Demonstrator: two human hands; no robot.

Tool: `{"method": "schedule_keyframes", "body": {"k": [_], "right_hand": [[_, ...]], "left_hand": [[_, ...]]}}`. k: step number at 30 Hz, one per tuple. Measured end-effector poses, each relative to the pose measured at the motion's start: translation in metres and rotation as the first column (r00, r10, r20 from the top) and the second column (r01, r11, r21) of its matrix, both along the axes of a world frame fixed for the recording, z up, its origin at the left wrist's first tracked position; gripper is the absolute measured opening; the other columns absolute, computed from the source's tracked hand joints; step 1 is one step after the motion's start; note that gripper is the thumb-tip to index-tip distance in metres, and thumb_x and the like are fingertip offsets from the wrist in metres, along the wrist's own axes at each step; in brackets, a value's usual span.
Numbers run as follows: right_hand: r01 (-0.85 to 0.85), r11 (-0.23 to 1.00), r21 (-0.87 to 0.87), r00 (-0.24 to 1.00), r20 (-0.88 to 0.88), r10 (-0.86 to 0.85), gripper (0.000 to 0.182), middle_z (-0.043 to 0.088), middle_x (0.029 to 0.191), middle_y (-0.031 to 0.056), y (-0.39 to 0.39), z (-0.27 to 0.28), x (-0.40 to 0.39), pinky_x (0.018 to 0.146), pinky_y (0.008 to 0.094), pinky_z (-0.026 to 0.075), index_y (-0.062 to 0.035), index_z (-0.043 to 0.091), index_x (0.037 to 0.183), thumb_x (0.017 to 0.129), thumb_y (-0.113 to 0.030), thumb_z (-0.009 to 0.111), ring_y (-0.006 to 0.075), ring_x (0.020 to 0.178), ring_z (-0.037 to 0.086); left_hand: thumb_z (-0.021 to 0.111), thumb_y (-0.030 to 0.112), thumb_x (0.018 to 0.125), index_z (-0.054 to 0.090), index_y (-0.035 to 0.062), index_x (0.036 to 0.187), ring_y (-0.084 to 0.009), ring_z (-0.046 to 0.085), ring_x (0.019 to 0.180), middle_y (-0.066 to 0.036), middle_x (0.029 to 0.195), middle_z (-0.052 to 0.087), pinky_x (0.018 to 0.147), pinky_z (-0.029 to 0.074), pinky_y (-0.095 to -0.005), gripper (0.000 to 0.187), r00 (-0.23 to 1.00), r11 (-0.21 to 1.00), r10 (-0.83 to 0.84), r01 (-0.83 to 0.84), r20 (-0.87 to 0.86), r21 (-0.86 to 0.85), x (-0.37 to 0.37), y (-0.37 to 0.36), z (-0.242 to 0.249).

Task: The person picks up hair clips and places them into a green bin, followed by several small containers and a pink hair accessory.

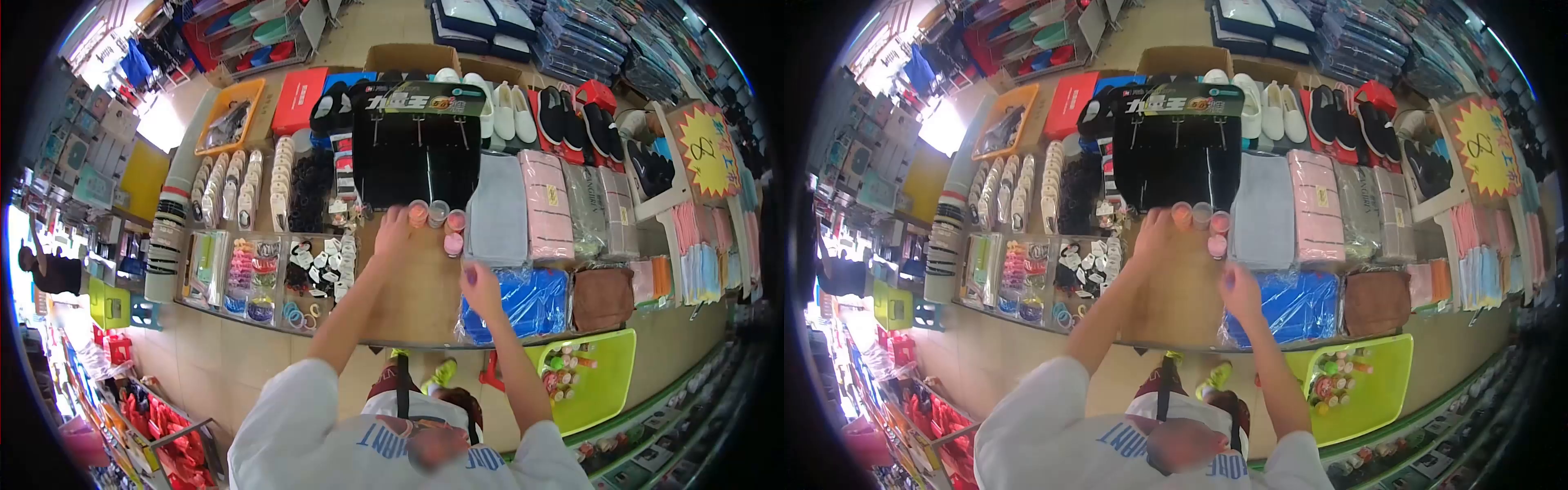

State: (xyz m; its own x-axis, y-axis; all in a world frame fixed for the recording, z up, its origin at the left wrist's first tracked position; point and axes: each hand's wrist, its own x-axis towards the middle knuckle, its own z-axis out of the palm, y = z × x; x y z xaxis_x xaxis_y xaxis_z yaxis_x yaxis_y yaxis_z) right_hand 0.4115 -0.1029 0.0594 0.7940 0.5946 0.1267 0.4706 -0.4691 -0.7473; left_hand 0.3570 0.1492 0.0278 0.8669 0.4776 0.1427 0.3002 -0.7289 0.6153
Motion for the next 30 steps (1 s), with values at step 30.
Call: {"method": "schedule_keyframes", "body": {"k": [30], "right_hand": [[-0.136,0.985,0.104,0.990,-0.033,0.140,0.051,0.061,0.102,0.0166,0.046,0.046,-0.016,0.088,0.0419,0.047,-0.0030,0.055,0.108,0.073,-0.028,0.083,0.0340,0.099,0.059]], "left_hand": [[0.081,0.035,0.074,0.049,-0.0027,0.127,-0.0416,0.052,0.112,-0.025,0.120,0.055,0.096,0.045,-0.0464,0.072,0.988,0.917,0.149,-0.153,-0.038,-0.369,-0.145,-0.021,0.055]]}}
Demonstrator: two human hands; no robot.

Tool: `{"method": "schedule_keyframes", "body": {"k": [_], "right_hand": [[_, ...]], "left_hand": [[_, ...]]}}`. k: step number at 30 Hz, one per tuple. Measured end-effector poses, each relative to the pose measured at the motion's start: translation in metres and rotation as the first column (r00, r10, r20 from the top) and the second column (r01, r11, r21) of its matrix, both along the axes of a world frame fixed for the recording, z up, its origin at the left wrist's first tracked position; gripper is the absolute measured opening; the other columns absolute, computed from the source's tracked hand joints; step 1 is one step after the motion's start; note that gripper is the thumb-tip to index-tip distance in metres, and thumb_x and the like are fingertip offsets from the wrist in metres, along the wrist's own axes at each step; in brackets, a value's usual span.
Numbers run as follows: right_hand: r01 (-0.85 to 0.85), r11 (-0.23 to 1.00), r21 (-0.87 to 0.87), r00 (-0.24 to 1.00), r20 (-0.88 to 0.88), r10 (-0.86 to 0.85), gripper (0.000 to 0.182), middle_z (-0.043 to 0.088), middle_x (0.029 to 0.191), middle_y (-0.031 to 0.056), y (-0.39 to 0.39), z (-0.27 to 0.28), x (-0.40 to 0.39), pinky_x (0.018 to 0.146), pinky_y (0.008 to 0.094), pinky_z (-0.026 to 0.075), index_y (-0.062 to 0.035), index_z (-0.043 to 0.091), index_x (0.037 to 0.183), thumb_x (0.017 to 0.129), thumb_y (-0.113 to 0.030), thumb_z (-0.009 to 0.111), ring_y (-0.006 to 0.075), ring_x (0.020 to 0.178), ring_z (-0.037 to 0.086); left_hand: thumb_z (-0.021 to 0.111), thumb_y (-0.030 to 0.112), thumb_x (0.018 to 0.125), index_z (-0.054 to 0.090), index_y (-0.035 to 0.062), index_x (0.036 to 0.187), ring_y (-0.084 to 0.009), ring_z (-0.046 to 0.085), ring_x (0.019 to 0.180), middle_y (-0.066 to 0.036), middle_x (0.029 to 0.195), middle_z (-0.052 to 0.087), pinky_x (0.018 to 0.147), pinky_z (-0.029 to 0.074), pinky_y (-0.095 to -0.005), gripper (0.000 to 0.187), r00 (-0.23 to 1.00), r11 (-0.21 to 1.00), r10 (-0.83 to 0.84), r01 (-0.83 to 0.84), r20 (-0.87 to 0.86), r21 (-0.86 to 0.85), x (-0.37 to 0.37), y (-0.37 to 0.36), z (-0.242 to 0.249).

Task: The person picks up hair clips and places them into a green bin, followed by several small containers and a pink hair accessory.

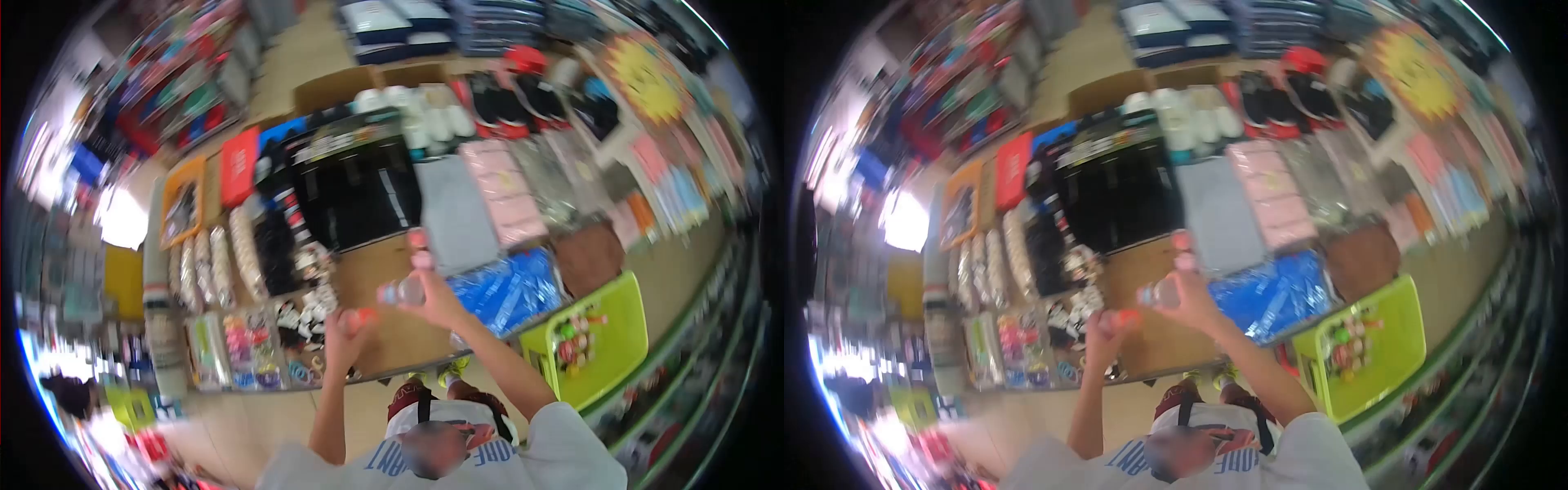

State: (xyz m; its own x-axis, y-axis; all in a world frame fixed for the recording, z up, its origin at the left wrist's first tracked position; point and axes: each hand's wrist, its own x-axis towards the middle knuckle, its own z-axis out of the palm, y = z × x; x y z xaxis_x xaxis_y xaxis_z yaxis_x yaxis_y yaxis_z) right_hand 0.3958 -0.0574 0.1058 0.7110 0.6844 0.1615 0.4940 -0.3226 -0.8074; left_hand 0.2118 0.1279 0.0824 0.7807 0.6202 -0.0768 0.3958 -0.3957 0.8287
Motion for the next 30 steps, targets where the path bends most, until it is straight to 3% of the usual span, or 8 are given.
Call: {"method": "schedule_keyframes", "body": {"k": [2,6,12,15,16,19,25,30], "right_hand": [[0.019,0.999,-0.042,0.920,-0.390,-0.033,0.056,0.061,0.099,0.0139,-0.058,0.023,-0.031,0.086,0.0378,0.048,-0.0035,0.056,0.111,0.073,-0.032,0.085,0.0275,0.095,0.060],[0.188,0.982,0.018,0.809,-0.570,-0.144,0.052,0.062,0.098,0.0011,-0.179,0.000,-0.104,0.077,0.0290,0.049,-0.0080,0.057,0.115,0.078,-0.033,0.084,0.0119,0.088,0.058],[0.579,0.815,0.005,0.639,-0.623,-0.450,0.055,0.062,0.098,-0.0007,-0.336,-0.038,-0.195,0.073,0.0248,0.048,-0.0076,0.057,0.118,0.077,-0.031,0.085,0.0083,0.084,0.056],[0.710,0.700,-0.079,0.564,-0.531,-0.632,0.056,0.062,0.098,-0.0002,-0.405,-0.037,-0.222,0.074,0.0253,0.048,-0.0070,0.058,0.117,0.074,-0.031,0.086,0.0090,0.086,0.057],[0.753,0.658,-0.005,0.551,-0.543,-0.634,0.057,0.063,0.097,0.0014,-0.427,-0.043,-0.230,0.076,0.0265,0.048,-0.0053,0.058,0.116,0.074,-0.031,0.085,0.0107,0.087,0.057],[0.805,0.592,-0.024,0.517,-0.460,-0.722,0.056,0.063,0.098,0.0041,-0.493,-0.046,-0.246,0.078,0.0287,0.049,-0.0037,0.058,0.116,0.075,-0.030,0.084,0.0135,0.088,0.059],[0.877,0.480,-0.024,0.402,-0.512,-0.759,0.056,0.064,0.104,0.0128,-0.606,-0.044,-0.230,0.087,0.0347,0.050,-0.0004,0.056,0.119,0.077,-0.029,0.081,0.0218,0.096,0.062],[0.920,0.370,-0.130,0.329,-0.261,-0.908,0.060,0.060,0.113,0.0202,-0.675,-0.061,-0.165,0.088,0.0410,0.051,0.0001,0.051,0.122,0.075,-0.024,0.080,0.0339,0.106,0.061]], "left_hand": [[0.082,0.038,0.075,0.049,-0.0033,0.124,-0.0400,0.054,0.109,-0.025,0.116,0.056,0.094,0.046,-0.0450,0.072,0.992,0.993,-0.068,0.078,-0.103,0.092,-0.022,-0.023,0.006],[0.083,0.039,0.074,0.050,-0.0017,0.120,-0.0392,0.057,0.104,-0.022,0.113,0.056,0.089,0.047,-0.0455,0.069,0.930,0.923,-0.357,0.365,-0.087,0.121,-0.026,-0.087,0.011],[0.082,0.034,0.075,0.055,0.0018,0.111,-0.0352,0.059,0.097,-0.016,0.104,0.057,0.082,0.048,-0.0430,0.055,0.691,0.692,-0.718,0.722,-0.076,0.026,0.023,-0.229,0.053],[0.082,0.030,0.075,0.058,0.0035,0.106,-0.0329,0.059,0.096,-0.014,0.103,0.058,0.081,0.049,-0.0421,0.048,0.544,0.540,-0.836,0.839,-0.067,0.072,0.042,-0.314,0.065],[0.082,0.029,0.075,0.059,0.0043,0.104,-0.0322,0.059,0.096,-0.013,0.103,0.058,0.081,0.049,-0.0420,0.045,0.508,0.503,-0.857,0.861,-0.087,0.078,0.044,-0.342,0.067],[0.083,0.028,0.074,0.059,0.0039,0.107,-0.0325,0.059,0.097,-0.014,0.104,0.058,0.082,0.049,-0.0422,0.048,0.403,0.394,-0.914,0.910,-0.047,0.130,0.052,-0.418,0.039],[0.083,0.028,0.076,0.052,-0.0001,0.119,-0.0332,0.059,0.100,-0.018,0.112,0.055,0.085,0.049,-0.0407,0.061,0.390,0.384,-0.920,0.917,-0.040,0.105,0.060,-0.534,0.033],[0.080,0.026,0.079,0.050,0.0017,0.123,-0.0334,0.059,0.098,-0.019,0.114,0.054,0.084,0.050,-0.0400,0.059,0.215,0.203,-0.962,0.975,-0.167,0.086,0.126,-0.619,0.008]]}}
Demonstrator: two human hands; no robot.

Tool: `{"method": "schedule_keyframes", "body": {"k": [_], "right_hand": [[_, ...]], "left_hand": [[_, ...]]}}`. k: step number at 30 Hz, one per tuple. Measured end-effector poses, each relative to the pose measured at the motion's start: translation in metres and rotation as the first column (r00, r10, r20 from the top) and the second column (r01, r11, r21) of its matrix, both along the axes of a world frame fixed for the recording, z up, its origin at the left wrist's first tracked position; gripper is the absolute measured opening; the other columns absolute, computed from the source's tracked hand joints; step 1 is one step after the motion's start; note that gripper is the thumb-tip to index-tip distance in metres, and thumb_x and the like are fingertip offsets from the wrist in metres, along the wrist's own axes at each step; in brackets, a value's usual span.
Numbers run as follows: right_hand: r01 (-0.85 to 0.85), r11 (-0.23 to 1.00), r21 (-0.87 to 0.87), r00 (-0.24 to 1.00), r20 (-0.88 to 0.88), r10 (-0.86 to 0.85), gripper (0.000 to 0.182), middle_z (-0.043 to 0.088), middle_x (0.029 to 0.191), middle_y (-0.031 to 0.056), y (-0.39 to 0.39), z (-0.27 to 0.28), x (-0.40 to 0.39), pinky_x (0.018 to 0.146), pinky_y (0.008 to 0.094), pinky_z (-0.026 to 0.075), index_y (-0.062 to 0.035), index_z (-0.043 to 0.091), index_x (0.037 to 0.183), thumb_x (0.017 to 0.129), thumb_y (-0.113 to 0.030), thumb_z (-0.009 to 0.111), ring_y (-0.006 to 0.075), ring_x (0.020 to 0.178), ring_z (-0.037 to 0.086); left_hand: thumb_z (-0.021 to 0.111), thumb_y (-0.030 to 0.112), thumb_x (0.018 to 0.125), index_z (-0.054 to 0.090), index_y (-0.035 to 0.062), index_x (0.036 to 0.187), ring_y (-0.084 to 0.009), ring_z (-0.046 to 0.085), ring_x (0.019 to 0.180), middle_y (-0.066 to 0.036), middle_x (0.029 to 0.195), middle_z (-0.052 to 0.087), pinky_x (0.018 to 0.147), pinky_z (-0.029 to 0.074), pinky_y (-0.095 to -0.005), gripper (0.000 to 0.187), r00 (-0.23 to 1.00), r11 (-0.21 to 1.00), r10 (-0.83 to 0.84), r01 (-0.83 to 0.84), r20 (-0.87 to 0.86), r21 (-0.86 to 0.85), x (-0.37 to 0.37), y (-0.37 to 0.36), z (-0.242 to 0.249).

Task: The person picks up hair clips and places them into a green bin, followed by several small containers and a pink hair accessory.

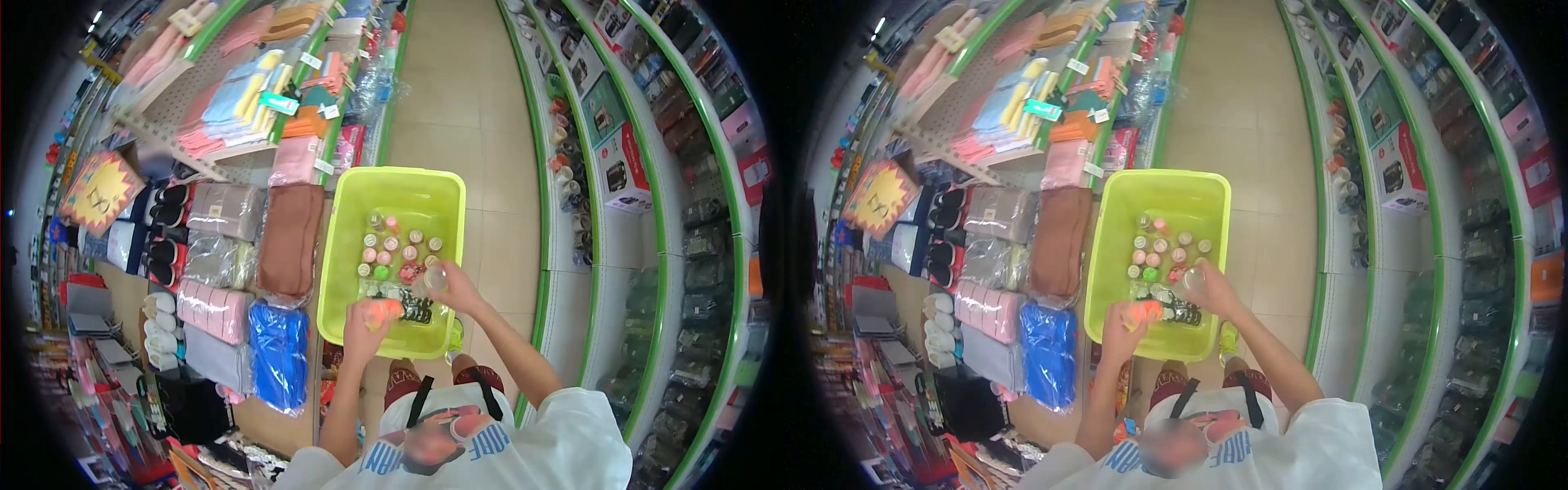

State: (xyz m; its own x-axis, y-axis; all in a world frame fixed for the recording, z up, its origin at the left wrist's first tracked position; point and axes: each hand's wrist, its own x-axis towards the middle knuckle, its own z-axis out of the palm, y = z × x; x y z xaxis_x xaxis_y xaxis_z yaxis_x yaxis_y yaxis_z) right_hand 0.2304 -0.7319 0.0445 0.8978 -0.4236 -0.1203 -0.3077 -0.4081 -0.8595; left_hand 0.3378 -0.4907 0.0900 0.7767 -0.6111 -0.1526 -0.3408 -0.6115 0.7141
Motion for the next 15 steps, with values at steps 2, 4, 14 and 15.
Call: {"method": "schedule_keyframes", "body": {"k": [2,4,14,15], "right_hand": [[0.063,0.990,-0.124,0.998,0.017,-0.061,0.063,0.059,0.114,0.0214,-0.023,-0.023,0.031,0.088,0.0428,0.051,0.0004,0.049,0.123,0.074,-0.022,0.080,0.0371,0.107,0.060],[0.107,0.965,-0.241,0.994,0.011,-0.107,0.065,0.058,0.115,0.0226,-0.038,-0.046,0.057,0.088,0.0446,0.051,0.0007,0.047,0.125,0.073,-0.021,0.080,0.0403,0.108,0.059],[-0.485,0.603,-0.633,0.689,-0.702,-0.182,0.031,0.062,0.111,0.0132,-0.103,-0.175,0.173,0.086,0.0370,0.046,-0.0054,0.061,0.113,0.085,-0.019,0.061,0.0266,0.105,0.057],[-0.526,0.559,-0.641,0.650,-0.727,-0.223,0.028,0.064,0.110,0.0111,-0.106,-0.187,0.176,0.087,0.0341,0.044,-0.0067,0.063,0.110,0.087,-0.021,0.058,0.0239,0.106,0.056]], "left_hand": [[0.077,0.021,0.080,0.051,0.0025,0.121,-0.0354,0.058,0.098,-0.019,0.111,0.053,0.082,0.051,-0.0428,0.052,0.995,0.993,-0.076,0.081,0.060,-0.085,0.036,-0.042,-0.025],[0.077,0.017,0.078,0.052,0.0030,0.119,-0.0384,0.058,0.096,-0.020,0.109,0.052,0.079,0.051,-0.0464,0.050,0.949,0.980,-0.158,0.184,0.272,-0.071,0.077,-0.088,-0.068],[0.062,0.015,0.084,0.059,0.0018,0.100,-0.0392,0.062,0.096,-0.020,0.105,0.061,0.081,0.052,-0.0463,0.021,0.874,0.879,-0.450,0.395,0.186,0.268,0.175,-0.272,-0.257],[0.060,0.014,0.085,0.058,0.0015,0.101,-0.0391,0.062,0.098,-0.021,0.106,0.060,0.081,0.053,-0.0466,0.021,0.857,0.863,-0.476,0.412,0.196,0.291,0.175,-0.279,-0.276]]}}
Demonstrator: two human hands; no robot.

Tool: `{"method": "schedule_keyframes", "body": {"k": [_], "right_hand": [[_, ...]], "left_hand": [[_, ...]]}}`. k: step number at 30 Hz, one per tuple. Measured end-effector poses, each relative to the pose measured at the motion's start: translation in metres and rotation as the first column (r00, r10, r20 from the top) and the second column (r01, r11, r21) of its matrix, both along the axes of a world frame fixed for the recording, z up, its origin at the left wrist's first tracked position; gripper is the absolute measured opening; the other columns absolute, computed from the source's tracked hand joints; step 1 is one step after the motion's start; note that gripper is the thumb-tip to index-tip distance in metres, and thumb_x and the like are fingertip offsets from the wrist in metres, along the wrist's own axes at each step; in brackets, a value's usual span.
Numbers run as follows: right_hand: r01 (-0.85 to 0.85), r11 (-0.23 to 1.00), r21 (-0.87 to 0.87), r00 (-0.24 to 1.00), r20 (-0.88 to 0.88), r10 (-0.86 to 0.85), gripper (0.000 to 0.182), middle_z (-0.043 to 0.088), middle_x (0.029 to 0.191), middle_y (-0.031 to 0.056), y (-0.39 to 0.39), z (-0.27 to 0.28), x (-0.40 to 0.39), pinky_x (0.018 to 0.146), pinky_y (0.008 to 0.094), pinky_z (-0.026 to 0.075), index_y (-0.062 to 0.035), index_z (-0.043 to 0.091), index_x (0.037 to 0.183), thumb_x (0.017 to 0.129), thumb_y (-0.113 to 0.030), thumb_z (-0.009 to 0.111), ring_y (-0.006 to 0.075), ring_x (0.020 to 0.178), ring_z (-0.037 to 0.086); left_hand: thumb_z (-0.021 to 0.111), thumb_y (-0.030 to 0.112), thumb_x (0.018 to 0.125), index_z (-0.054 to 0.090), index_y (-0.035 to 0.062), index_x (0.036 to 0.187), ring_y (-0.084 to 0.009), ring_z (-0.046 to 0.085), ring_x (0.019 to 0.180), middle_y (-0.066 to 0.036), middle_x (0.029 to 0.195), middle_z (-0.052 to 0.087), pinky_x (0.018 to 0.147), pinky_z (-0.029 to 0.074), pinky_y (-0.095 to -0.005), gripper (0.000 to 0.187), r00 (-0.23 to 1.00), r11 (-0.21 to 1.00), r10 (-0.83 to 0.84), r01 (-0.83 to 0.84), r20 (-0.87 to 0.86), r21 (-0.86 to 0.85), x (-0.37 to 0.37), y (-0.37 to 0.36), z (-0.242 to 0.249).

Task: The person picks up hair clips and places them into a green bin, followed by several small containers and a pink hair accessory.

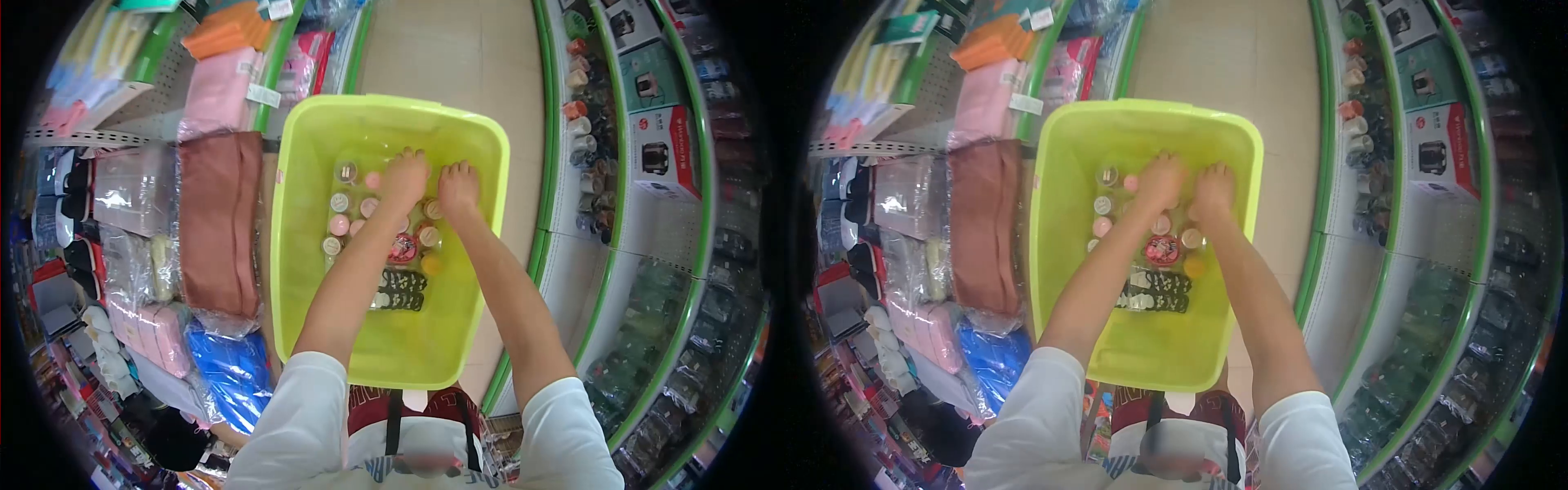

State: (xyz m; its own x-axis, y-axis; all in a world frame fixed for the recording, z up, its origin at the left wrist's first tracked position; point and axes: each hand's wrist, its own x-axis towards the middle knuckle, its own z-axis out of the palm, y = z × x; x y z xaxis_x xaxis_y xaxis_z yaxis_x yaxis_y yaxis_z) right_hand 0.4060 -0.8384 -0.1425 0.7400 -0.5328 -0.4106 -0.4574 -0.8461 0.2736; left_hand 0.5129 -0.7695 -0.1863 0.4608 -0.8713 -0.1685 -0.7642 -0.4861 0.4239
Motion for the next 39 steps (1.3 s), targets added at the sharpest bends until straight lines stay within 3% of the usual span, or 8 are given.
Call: {"method": "schedule_keyframes", "body": {"k": [13,18,21,26,28,30,33,39], "right_hand": [[0.085,0.983,-0.164,0.990,0.123,-0.065,0.029,0.067,0.105,0.0098,-0.020,-0.072,0.020,0.086,0.0348,0.046,-0.0038,0.061,0.111,0.089,-0.022,0.058,0.0233,0.101,0.062],[0.194,0.953,0.233,0.981,-0.035,-0.191,0.036,0.068,0.097,0.0120,0.012,0.018,0.022,0.072,0.0392,0.054,-0.0025,0.060,0.112,0.086,-0.027,0.064,0.0255,0.086,0.068],[0.067,0.937,0.344,0.931,0.316,-0.183,0.032,0.067,0.092,0.0135,0.055,0.057,-0.025,0.070,0.0420,0.054,-0.0037,0.062,0.105,0.084,-0.028,0.066,0.0286,0.082,0.068],[-0.114,0.496,0.861,0.914,0.287,-0.288,0.048,0.067,0.096,0.0192,0.112,0.142,-0.144,0.079,0.0438,0.053,0.0033,0.060,0.113,0.084,-0.034,0.070,0.0354,0.092,0.065],[-0.074,0.484,0.872,0.914,0.253,-0.316,0.050,0.068,0.093,0.0157,0.135,0.140,-0.203,0.077,0.0416,0.052,-0.0019,0.061,0.119,0.086,-0.039,0.068,0.0347,0.083,0.066],[-0.106,0.587,0.803,0.902,0.326,-0.283,0.048,0.069,0.088,0.0149,0.157,0.143,-0.248,0.073,0.0403,0.053,-0.0019,0.062,0.118,0.086,-0.037,0.069,0.0316,0.078,0.067],[0.024,0.326,0.945,0.926,0.102,-0.363,0.046,0.071,0.086,0.0149,0.174,0.163,-0.277,0.068,0.0388,0.054,-0.0007,0.062,0.117,0.086,-0.033,0.070,0.0284,0.073,0.068],[-0.105,0.330,0.938,0.989,0.132,-0.061,0.043,0.071,0.084,0.0137,0.202,0.167,-0.270,0.066,0.0372,0.054,-0.0012,0.062,0.115,0.085,-0.031,0.073,0.0254,0.073,0.069]], "left_hand": [[0.058,0.009,0.086,0.050,0.0005,0.123,-0.0382,0.063,0.101,-0.022,0.115,0.057,0.081,0.055,-0.0453,0.039,0.986,0.992,0.117,-0.123,-0.121,-0.041,-0.003,-0.010,-0.028],[0.059,0.013,0.086,0.052,-0.0030,0.121,-0.0429,0.059,0.103,-0.026,0.109,0.059,0.086,0.050,-0.0484,0.039,0.971,0.981,0.126,-0.152,-0.203,-0.118,-0.006,0.000,-0.027],[0.058,0.012,0.085,0.056,-0.0026,0.113,-0.0431,0.058,0.102,-0.025,0.105,0.060,0.087,0.048,-0.0489,0.032,0.976,0.944,0.085,-0.143,-0.200,-0.297,-0.014,0.016,-0.038],[0.065,0.008,0.084,0.058,0.0038,0.108,-0.0346,0.064,0.090,-0.017,0.098,0.063,0.077,0.051,-0.0434,0.026,0.934,0.913,0.113,-0.233,-0.339,-0.336,-0.066,0.091,0.075],[0.066,0.013,0.087,0.060,0.0043,0.108,-0.0275,0.065,0.080,-0.013,0.090,0.065,0.073,0.052,-0.0377,0.023,0.781,0.919,0.158,-0.340,-0.604,-0.199,-0.103,0.136,0.130],[0.065,0.014,0.090,0.062,0.0046,0.109,-0.0199,0.064,0.074,-0.009,0.086,0.065,0.069,0.052,-0.0321,0.021,0.768,0.857,0.188,-0.433,-0.612,-0.280,-0.150,0.190,0.146],[0.065,0.012,0.088,0.064,0.0055,0.108,-0.0134,0.061,0.072,-0.004,0.082,0.063,0.067,0.051,-0.0291,0.021,0.693,0.824,0.230,-0.513,-0.684,-0.242,-0.208,0.277,0.173],[0.064,0.013,0.088,0.064,0.0079,0.108,-0.0116,0.060,0.070,-0.003,0.080,0.063,0.065,0.051,-0.0293,0.021,0.530,0.599,0.569,-0.791,-0.629,-0.124,-0.308,0.413,0.232]]}}
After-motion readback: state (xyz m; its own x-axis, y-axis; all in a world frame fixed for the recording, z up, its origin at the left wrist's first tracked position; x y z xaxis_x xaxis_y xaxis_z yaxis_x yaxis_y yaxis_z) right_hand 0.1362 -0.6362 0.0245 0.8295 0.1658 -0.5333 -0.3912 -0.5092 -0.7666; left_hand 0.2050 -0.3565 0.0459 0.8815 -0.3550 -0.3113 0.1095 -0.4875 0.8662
